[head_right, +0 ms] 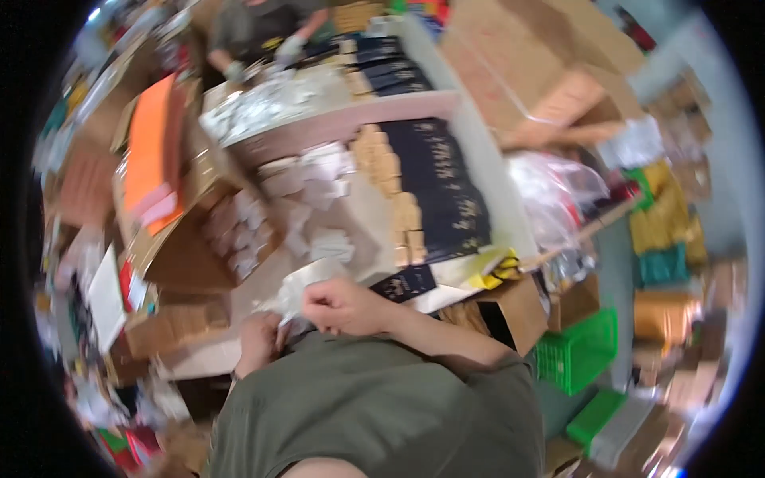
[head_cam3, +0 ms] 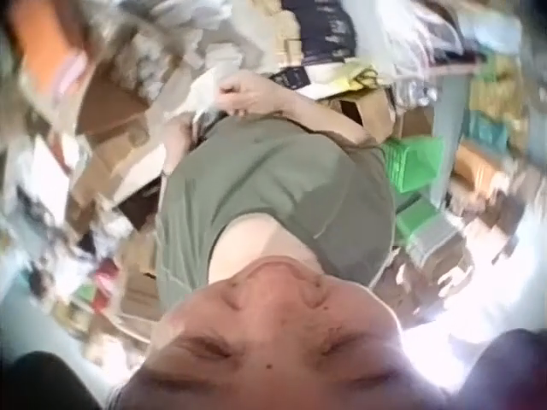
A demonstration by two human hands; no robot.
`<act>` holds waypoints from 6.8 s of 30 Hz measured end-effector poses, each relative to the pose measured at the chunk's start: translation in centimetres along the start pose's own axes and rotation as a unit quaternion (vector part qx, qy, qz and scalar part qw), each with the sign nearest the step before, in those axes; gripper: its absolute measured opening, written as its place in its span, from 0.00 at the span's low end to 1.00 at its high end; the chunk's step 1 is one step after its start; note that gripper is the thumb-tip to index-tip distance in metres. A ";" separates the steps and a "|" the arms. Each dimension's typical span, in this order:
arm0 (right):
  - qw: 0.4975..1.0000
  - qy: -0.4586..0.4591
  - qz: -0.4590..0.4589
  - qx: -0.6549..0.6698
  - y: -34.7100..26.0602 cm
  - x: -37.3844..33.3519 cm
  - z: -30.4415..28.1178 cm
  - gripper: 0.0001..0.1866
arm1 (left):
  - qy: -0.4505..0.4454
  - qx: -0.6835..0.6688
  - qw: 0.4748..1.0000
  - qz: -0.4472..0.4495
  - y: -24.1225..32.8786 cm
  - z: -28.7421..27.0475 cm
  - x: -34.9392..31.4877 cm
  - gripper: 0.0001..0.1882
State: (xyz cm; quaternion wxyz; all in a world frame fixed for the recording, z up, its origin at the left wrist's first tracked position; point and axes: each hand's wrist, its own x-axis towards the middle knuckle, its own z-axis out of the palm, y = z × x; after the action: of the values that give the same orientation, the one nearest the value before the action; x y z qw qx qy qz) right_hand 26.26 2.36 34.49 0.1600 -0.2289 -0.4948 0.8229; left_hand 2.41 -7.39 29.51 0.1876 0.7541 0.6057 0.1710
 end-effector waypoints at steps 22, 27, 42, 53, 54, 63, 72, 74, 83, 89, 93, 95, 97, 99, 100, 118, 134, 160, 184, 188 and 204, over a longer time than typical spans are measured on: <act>0.948 -0.297 0.099 -0.057 6.9 19.4 15.4 0.11 | 0.609 -0.250 0.614 -0.435 -15.5 -2.9 -21.6 0.29; 0.948 -0.301 0.102 -0.018 10.9 24.0 21.5 0.12 | 0.661 -0.318 0.521 -0.436 -23.2 -6.1 -25.3 0.32; 0.969 -0.203 0.105 -0.092 23.6 36.9 30.9 0.12 | 0.654 -0.153 0.540 -0.507 -40.3 -7.9 -32.6 0.20; 0.959 -0.231 0.045 -0.157 22.7 34.3 29.4 0.11 | 0.547 0.095 0.674 -0.488 -28.9 -9.1 -31.1 0.04; 0.949 -0.250 0.049 -0.186 22.4 33.7 29.6 0.10 | 0.431 0.125 0.761 -0.469 -28.6 -8.9 -30.5 0.03; 0.914 -0.294 -0.009 -0.280 21.3 30.1 28.2 0.08 | 0.035 0.167 0.768 -0.617 -32.2 -8.4 -29.7 0.16; 0.895 -0.270 0.047 -0.353 23.4 22.8 18.8 0.09 | 0.130 0.210 0.850 -0.466 -41.6 -3.7 -34.2 0.11; 0.895 -0.243 0.079 -0.367 23.6 21.6 16.1 0.10 | 0.132 0.233 0.861 -0.433 -41.3 -3.9 -32.2 0.08; 0.908 -0.171 0.012 -0.382 23.3 18.8 11.9 0.08 | 0.068 0.098 0.782 -0.611 -40.5 -5.6 -31.5 0.33; 0.900 -0.153 0.143 -0.383 22.4 18.8 11.7 0.09 | 0.028 0.028 0.727 -0.686 -38.3 -8.8 -27.4 0.37; 0.900 -0.160 0.146 -0.378 22.7 19.0 11.5 0.09 | 0.075 0.034 0.734 -0.675 -39.2 -9.9 -30.2 0.39; 0.902 -0.163 0.146 -0.373 23.0 19.0 11.6 0.09 | 0.198 -0.047 0.684 -0.701 -39.7 -10.1 -32.2 0.38; 0.902 -0.152 0.149 -0.375 23.2 19.2 11.1 0.09 | 0.186 -0.130 0.677 -0.700 -38.3 -11.0 -30.6 0.30; 0.904 -0.156 0.137 -0.373 23.5 19.2 11.4 0.10 | 0.322 -0.316 0.579 -0.679 -37.2 -10.9 -31.5 0.18; 0.905 -0.155 0.136 -0.373 23.7 19.2 11.3 0.10 | 0.322 -0.350 0.590 -0.652 -36.3 -11.4 -30.9 0.13; 0.898 -0.164 0.118 -0.391 23.0 19.7 12.6 0.09 | 0.626 -0.510 0.548 -0.216 -30.9 -14.4 -33.6 0.28; 0.869 0.316 0.175 -0.340 22.8 2.6 -12.1 0.09 | -0.056 -0.216 0.970 -0.098 -9.0 16.4 7.5 0.29; 0.609 0.341 -0.128 -0.705 11.6 30.0 -32.1 0.30 | -0.349 -0.258 0.888 -0.150 -13.7 43.4 -16.9 0.22; 0.706 0.237 -0.132 -0.654 20.6 22.6 -12.3 0.31 | -0.306 -0.218 0.924 -0.069 -14.4 43.5 -11.0 0.22; 0.719 0.284 -0.097 -0.626 24.9 24.7 -12.7 0.28 | -0.280 -0.207 0.936 -0.061 -13.0 40.2 -11.3 0.22; 0.658 0.271 -0.082 -0.697 23.2 28.4 -15.0 0.41 | 0.267 0.049 0.947 -0.170 -14.6 16.9 -8.6 0.19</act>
State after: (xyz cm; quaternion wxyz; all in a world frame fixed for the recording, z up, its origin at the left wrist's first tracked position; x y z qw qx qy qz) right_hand 9.51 16.73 1.66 0.1476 -0.4447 -0.8751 0.1214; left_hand -3.55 -14.22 7.42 0.0086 0.5749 0.7606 0.3016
